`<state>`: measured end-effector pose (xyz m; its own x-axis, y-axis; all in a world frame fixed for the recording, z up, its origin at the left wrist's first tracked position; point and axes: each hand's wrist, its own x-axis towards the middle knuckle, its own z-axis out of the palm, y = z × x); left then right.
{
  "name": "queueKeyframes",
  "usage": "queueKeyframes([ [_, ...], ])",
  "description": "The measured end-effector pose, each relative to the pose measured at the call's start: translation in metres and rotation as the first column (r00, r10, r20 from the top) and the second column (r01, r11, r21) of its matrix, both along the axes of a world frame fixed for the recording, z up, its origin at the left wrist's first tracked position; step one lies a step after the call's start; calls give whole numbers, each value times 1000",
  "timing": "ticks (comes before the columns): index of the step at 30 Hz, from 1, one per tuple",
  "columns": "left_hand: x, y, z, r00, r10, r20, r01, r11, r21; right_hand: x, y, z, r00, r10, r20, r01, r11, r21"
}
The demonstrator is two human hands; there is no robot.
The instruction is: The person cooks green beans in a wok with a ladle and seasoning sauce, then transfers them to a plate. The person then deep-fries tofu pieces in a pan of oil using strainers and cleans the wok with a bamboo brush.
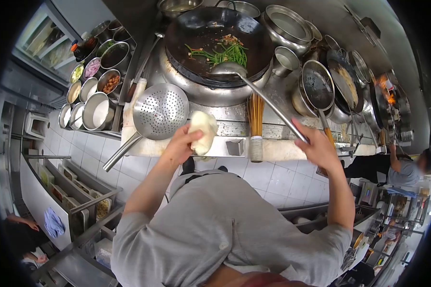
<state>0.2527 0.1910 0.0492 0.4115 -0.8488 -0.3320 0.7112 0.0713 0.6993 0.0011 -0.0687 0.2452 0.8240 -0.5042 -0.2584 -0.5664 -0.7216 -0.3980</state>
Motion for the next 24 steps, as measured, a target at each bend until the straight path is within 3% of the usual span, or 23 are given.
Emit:
queueKeyframes([
  [1, 7, 1, 6, 998, 3, -70, -10, 994, -110, 15, -11, -18, 998, -16, -54, 12, 997, -77],
  [3, 15, -10, 14, 983, 65, -173, -81, 993, -89, 49, -43, -75, 984, 91, 150, -31, 931, -363],
  [4, 17, -17, 16, 969, 101, -224, -121, 989, -79, 73, -43, -76, 977, -141, 159, 150, 987, -50],
  [5, 20, -24, 18, 976, 92, -196, -111, 990, -88, 98, -37, -76, 930, -354, 102, 318, 912, 261],
  [8, 35, -28, 13, 995, 76, -67, -82, 992, -93, 141, -37, -129, 729, -589, 347, 229, 689, 688],
  [11, 51, -50, 3, 980, 193, 53, -196, 979, 51, 185, -9, -134, 720, -562, 406, 313, 786, 533],
  [12, 55, -60, 9, 983, 179, 35, -182, 979, 89, 195, -6, -138, 713, -583, 390, 319, 764, 560],
  [14, 67, -84, 22, 989, 150, -3, -148, 975, 165, 195, -5, -140, 771, -531, 352, 174, 707, 685],
  [16, 83, -113, 23, 998, 62, 33, -68, 972, 223, 180, 2, -127, 822, -472, 318, 153, 721, 676],
  [20, 107, -151, 5, 998, 43, -54, -26, 961, 275, 126, 35, -89, 894, -328, 305, 132, 843, 521],
  [24, 107, -186, -1, 969, 152, -197, -97, 959, 266, 84, 60, -36, 922, -350, 164, 200, 796, 571],
])
